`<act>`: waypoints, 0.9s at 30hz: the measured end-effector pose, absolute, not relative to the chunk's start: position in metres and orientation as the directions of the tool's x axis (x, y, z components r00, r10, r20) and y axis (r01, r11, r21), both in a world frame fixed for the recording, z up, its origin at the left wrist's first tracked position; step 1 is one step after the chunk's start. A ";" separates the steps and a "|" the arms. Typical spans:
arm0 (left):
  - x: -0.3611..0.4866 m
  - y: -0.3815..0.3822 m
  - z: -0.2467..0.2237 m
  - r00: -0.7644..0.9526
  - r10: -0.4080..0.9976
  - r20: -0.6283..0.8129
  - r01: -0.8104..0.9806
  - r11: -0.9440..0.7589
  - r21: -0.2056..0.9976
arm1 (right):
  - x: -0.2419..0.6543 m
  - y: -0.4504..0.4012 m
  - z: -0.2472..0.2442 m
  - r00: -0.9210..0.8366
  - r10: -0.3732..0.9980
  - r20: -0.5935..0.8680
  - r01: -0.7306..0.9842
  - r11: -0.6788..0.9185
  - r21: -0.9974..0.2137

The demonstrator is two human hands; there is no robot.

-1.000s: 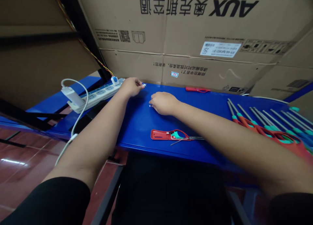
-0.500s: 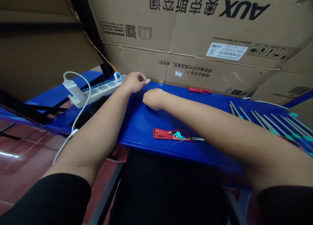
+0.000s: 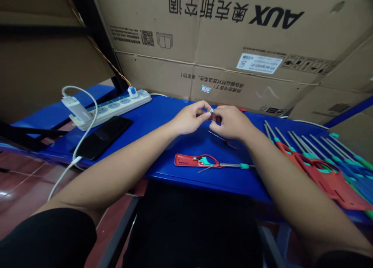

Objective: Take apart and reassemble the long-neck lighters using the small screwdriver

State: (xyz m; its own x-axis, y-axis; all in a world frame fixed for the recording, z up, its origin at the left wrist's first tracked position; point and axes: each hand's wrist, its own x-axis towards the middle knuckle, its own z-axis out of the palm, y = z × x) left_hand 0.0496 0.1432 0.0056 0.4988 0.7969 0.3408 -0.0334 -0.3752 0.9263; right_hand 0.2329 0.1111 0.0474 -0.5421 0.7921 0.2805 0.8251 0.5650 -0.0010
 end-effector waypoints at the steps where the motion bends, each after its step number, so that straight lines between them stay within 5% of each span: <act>1: 0.053 0.141 0.004 0.482 0.804 0.349 -0.048 -0.373 0.927 | 0.234 0.111 0.043 -0.523 0.790 0.320 0.829 0.559 -0.024; 11: 0.058 0.122 0.016 0.364 0.909 0.203 -0.283 -0.099 0.954 | 0.232 0.111 0.027 -0.278 0.717 0.639 0.838 0.506 -0.203; 18: 0.055 0.122 0.019 0.372 0.920 0.121 -0.406 0.044 0.913 | 0.222 0.107 0.029 -0.172 0.719 0.673 0.834 0.470 -0.289; 24: 0.052 0.132 0.013 0.271 0.887 0.374 -0.162 -0.340 0.926 | 0.223 0.111 0.026 -0.209 0.796 0.567 0.867 0.419 -0.268; 27: 0.052 0.133 0.010 0.333 0.858 0.392 -0.072 -0.392 0.917 | 0.225 0.112 0.025 -0.221 0.789 0.574 0.864 0.431 -0.259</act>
